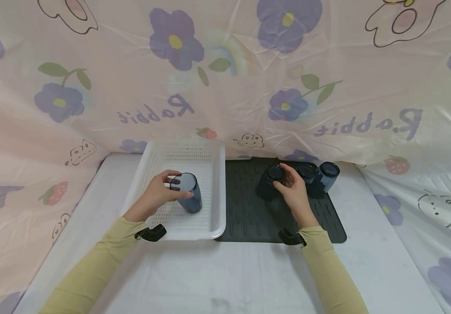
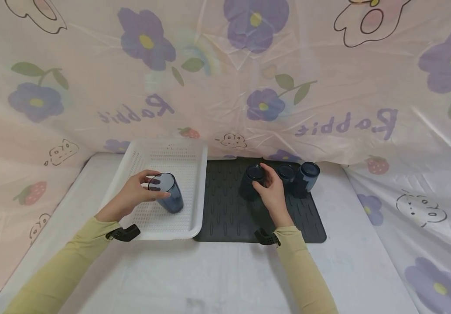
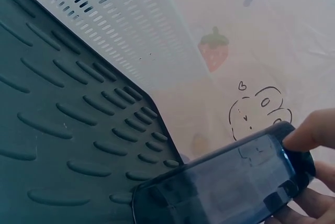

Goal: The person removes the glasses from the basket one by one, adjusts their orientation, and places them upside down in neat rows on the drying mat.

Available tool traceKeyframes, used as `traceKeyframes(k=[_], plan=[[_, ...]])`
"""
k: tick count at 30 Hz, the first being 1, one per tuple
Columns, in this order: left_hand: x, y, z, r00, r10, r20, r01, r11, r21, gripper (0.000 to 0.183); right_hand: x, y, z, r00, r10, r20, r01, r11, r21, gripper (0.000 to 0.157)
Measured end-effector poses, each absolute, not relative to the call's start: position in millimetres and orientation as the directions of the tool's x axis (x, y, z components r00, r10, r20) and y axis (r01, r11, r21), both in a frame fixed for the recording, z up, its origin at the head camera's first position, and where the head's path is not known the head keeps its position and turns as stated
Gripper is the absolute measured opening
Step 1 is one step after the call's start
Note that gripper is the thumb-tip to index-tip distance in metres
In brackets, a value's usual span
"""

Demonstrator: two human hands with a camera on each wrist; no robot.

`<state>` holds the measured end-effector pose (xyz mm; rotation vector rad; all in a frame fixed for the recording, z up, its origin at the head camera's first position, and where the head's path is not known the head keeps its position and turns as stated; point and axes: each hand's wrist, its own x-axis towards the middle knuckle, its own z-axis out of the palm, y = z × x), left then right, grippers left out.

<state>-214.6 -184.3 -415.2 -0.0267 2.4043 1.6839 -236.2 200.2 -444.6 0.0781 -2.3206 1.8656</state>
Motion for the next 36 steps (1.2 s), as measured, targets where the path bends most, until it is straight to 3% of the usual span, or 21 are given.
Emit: traceKeyframes(k=[12, 23, 36], plan=[[-212.4, -179.4, -403.9, -0.989, 0.038, -0.146, -0.131, 0.257, 0.958, 0.083, -221.4, 194.5, -415.4, -0.982, 0.043, 0.181, -0.171, 0.183, -0.968, 0.056], [-213.1, -173.4, -389.6, -0.996, -0.045, -0.072, -0.075, 0.08, 0.994, 0.08, -222.8, 198.0, -412.1, -0.967, 0.053, 0.249, -0.241, 0.134, -0.961, 0.046], [-211.4, -159.3, -368.4, -0.997, -0.072, 0.02, 0.027, -0.098, 0.995, 0.071, -221.4, 195.9, -406.0, -0.958, -0.013, 0.286, -0.284, -0.076, -0.956, 0.047]])
